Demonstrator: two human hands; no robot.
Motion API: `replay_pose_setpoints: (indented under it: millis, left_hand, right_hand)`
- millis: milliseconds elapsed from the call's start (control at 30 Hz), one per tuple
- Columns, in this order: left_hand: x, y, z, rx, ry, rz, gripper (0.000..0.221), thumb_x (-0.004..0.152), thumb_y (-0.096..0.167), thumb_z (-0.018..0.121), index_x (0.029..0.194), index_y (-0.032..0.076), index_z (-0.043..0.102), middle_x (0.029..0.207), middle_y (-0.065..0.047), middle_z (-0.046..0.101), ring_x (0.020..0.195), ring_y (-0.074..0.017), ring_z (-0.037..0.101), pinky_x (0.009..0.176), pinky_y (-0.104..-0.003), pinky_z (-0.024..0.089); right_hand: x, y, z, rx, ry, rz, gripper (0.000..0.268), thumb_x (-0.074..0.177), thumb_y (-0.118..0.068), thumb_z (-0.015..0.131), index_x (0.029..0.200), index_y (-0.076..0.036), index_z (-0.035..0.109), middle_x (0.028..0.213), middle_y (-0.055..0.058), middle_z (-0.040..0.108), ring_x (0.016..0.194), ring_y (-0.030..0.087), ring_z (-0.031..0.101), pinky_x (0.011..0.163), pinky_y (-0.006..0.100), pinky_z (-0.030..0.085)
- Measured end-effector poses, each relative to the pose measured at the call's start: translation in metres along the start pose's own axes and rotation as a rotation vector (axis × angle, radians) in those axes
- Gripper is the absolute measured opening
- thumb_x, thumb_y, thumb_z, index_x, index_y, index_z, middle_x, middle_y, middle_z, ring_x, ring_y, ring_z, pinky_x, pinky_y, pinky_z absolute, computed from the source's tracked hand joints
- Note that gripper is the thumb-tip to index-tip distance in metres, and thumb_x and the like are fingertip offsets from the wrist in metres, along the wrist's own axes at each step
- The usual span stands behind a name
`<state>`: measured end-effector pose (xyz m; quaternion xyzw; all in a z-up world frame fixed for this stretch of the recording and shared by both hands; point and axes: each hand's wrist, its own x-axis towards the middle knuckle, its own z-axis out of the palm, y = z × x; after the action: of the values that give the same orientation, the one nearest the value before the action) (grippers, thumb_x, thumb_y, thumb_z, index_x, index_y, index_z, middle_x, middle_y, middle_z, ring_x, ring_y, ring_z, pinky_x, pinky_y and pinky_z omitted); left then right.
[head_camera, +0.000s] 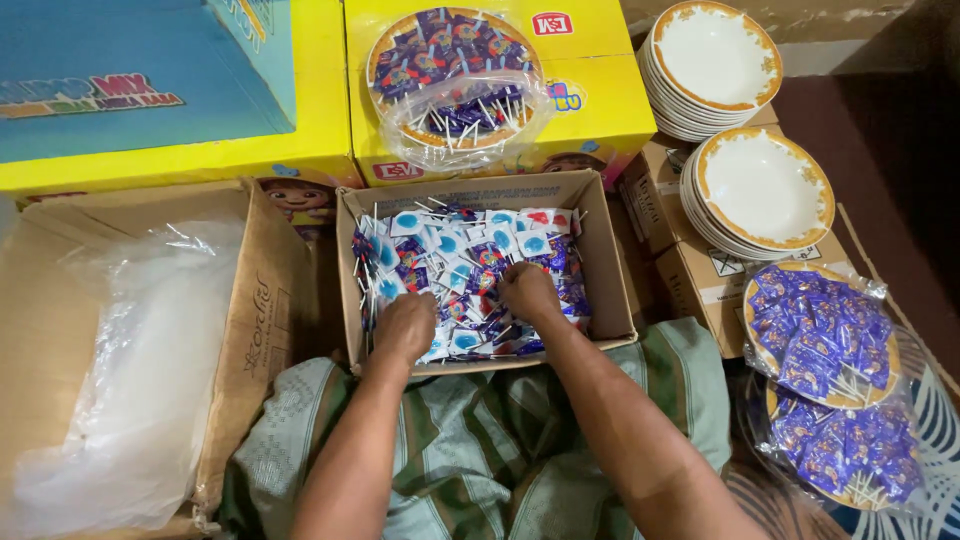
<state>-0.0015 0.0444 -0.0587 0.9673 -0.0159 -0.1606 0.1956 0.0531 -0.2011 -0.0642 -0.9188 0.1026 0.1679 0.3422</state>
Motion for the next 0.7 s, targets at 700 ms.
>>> replay_pose_setpoints:
  millis: [700]
  left_hand:
    - [0.036,0.024,-0.033,0.287,0.399,0.774,0.012,0.087,0.011,0.054,0.083,0.011,0.065,0.105,-0.009,0.056,0.107,-0.0343,0.055,0.07,-0.044,0.049]
  right_hand:
    - [0.0,0.002,-0.003,0.111,0.038,0.089,0.025,0.088,-0.031,0.067,0.109,-0.02,0.078,0.108,0.017,0.076,0.117,0.04,0.067,0.096,0.049,0.056]
